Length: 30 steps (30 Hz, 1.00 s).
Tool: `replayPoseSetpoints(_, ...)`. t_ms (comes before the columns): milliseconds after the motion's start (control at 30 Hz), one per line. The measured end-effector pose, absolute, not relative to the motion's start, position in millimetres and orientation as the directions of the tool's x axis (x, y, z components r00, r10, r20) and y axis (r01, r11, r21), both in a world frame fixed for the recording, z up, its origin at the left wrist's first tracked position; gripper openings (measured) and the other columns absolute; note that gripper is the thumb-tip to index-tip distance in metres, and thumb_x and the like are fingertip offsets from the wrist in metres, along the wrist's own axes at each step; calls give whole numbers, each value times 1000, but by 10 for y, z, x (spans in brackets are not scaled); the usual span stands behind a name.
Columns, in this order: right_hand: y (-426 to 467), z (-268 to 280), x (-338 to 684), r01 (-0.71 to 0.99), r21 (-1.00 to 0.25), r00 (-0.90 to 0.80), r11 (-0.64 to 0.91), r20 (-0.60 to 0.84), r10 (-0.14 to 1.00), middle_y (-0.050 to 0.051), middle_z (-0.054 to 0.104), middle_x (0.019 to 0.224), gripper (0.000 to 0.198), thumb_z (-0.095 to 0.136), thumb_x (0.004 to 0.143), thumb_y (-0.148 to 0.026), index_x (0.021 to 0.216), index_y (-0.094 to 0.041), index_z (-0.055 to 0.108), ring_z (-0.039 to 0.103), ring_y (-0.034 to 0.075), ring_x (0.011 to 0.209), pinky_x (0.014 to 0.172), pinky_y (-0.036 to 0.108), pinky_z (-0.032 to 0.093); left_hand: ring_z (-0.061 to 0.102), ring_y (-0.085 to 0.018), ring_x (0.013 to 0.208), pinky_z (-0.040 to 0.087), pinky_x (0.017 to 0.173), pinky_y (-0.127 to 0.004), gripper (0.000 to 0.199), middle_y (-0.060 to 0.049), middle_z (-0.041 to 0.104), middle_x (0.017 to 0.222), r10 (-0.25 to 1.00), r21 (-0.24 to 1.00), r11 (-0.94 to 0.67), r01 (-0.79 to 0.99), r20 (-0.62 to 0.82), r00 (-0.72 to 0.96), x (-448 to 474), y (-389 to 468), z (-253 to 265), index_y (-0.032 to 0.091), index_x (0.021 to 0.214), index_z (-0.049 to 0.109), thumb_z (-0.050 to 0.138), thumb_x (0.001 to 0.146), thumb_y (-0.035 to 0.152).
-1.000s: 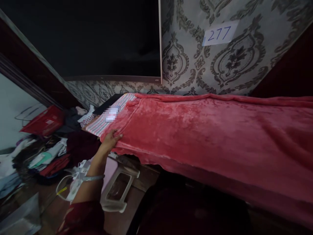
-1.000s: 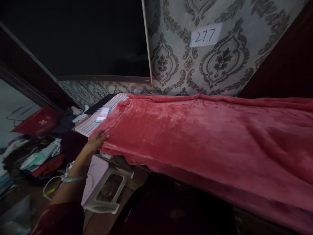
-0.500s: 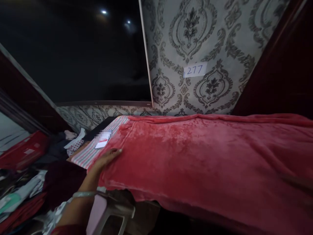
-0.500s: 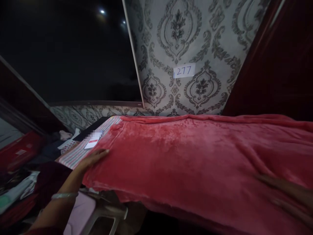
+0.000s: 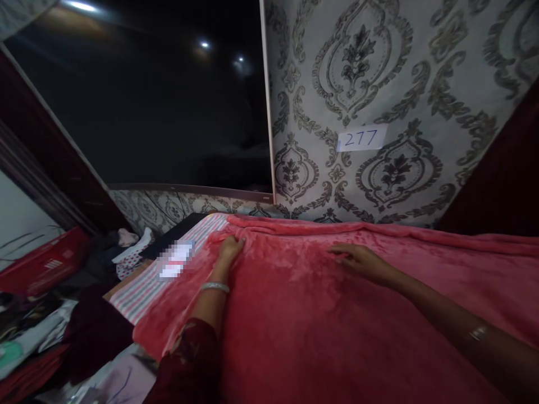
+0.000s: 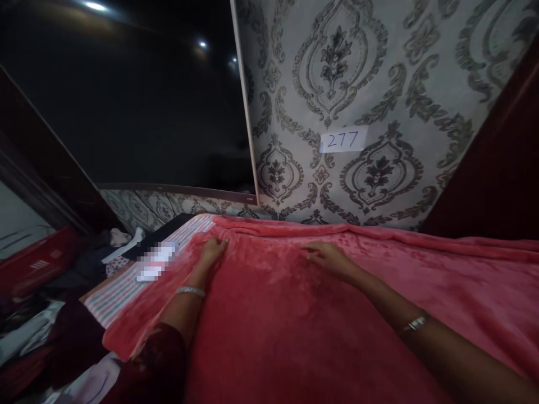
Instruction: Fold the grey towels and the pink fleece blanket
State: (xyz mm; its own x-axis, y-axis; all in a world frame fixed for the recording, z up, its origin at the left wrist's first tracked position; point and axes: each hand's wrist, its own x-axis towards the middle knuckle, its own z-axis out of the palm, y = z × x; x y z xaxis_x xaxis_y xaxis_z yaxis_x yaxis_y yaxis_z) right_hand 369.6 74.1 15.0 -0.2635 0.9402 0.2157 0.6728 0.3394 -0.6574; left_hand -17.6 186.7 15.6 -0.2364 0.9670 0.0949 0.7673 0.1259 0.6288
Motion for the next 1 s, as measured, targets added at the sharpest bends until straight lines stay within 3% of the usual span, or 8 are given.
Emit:
replayPoseSetpoints(200,1807,186,2971,648,-713,-165,268,212,963,9,76,110,42,51,86,-23,121,-14,73,71,24,100,90,37,56,68,-34,113,50,90,-40,48,-22,72,117,959,415,192,889,112,-260,-116,1833,-60,14,121,64,41,98,48)
replayPoseSetpoints(300,2244,180,2544,719,-663,-110,209,188,976,9,76,105,44,49,88,-20,127,-13,69,71,22,92,85,33,56,68,-33,114,50,90,-39,47,-19,73,117,957,421,191,887,123,-264,-122,1825,-86,15,128,62,43,98,46)
replayPoseSetpoints(433,2744,109,2133,775,-605,-109,184,160,981,10,75,109,45,59,86,-21,130,-14,67,70,23,100,89,30,52,69,-34,109,51,88,-41,45,-18,74,114,956,423,194,885,120,-267,-120,1834,-92,17,129,63,45,97,45)
replayPoseSetpoints(500,2925,54,2005,805,-570,-116,165,121,986,11,75,110,47,71,80,-25,126,-15,70,69,25,103,88,29,52,69,-35,109,51,88,-42,46,-18,74,115,958,428,200,882,105,-268,-111,1831,-92,17,131,62,45,97,44)
replayPoseSetpoints(600,3094,-18,1887,846,-516,-128,132,44,991,12,77,97,37,83,66,-24,102,-15,77,72,28,92,78,28,54,69,-34,109,51,88,-41,46,-18,74,115,959,424,212,881,81,-271,-96,1820,-83,17,132,60,46,97,43)
replayPoseSetpoints(700,3196,-23,1860,874,-476,-95,100,35,995,12,76,83,18,75,74,-19,90,-12,77,72,26,81,73,27,53,70,-32,108,51,86,-39,42,-17,75,112,961,420,215,882,72,-268,-86,1810,-76,18,129,62,46,98,42)
replayPoseSetpoints(833,3293,88,1938,884,-460,8,83,194,981,18,72,112,39,46,96,-17,130,-6,63,68,24,109,88,27,50,70,-32,107,51,85,-38,43,-18,74,112,959,448,208,869,79,-271,-90,1808,-90,18,129,61,46,98,43)
replayPoseSetpoints(1000,3165,98,1996,888,-425,-70,178,259,963,18,67,128,47,53,96,-18,143,-12,56,63,27,120,100,31,47,69,-32,111,50,88,-39,47,-19,73,116,955,498,214,840,72,-286,-107,1812,-102,17,135,57,48,97,43)
